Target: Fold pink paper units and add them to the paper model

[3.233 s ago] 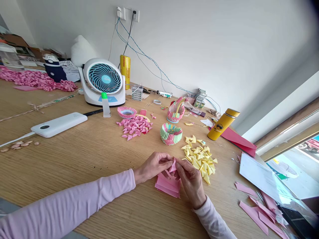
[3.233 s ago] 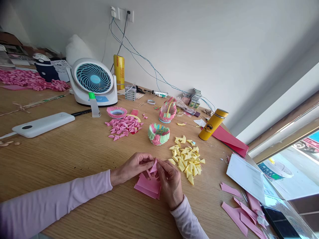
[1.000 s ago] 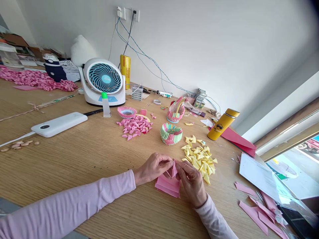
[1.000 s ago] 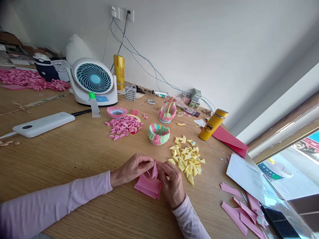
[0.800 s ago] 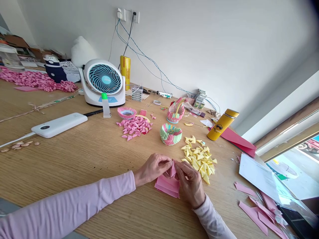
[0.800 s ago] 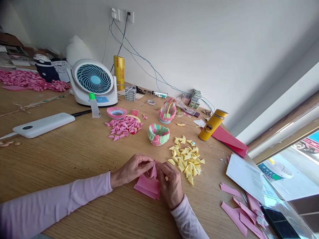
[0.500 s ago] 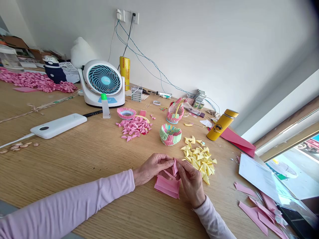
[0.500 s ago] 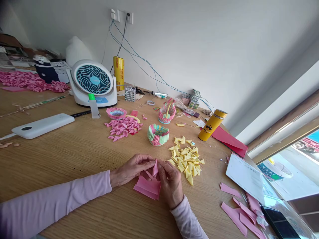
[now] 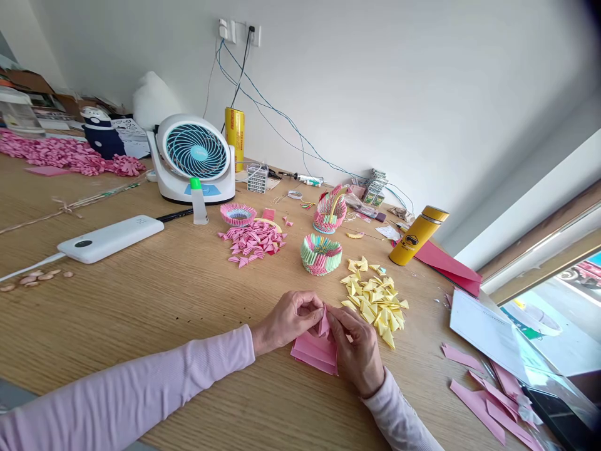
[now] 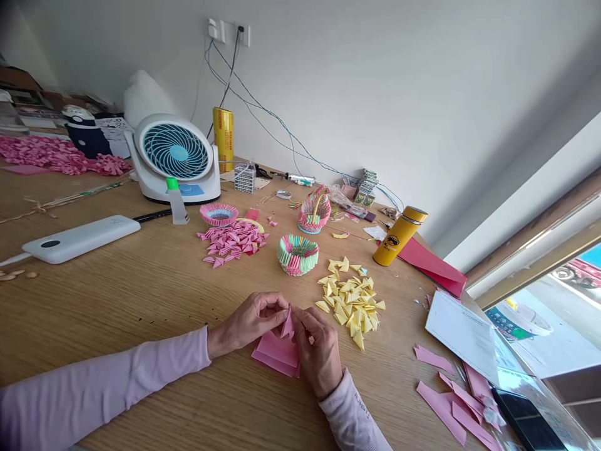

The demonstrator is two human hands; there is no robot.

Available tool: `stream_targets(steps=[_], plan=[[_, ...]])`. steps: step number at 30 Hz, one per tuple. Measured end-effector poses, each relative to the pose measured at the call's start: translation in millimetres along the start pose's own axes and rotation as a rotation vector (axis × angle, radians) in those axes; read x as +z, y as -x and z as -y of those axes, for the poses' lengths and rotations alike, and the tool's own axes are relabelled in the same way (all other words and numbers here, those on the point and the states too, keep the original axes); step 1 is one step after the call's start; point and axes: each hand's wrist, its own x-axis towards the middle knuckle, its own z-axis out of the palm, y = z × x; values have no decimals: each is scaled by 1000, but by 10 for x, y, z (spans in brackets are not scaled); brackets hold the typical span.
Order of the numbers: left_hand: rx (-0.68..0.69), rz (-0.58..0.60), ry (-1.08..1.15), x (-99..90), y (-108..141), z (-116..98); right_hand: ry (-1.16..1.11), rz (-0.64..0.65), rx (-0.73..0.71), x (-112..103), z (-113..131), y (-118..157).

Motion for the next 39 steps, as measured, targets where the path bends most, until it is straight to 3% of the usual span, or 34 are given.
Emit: stream_targets(steps=[9,16,21,34,39], plan=[[-170,41,193,2,-32,-2,-58,-47,50,-17,2,-47],[-39,34,60,5,-22,19,-10,-39,12,4,-20,-5],[-9,7,-3,10,-20,31,-37,-44,75,26,-48,-14],[-178,60,249,30,-22,2,-55,-105,87,29,-67,-27],[-128,43,176,12,-24,59,-6,-67,71,39,-59,-8]])
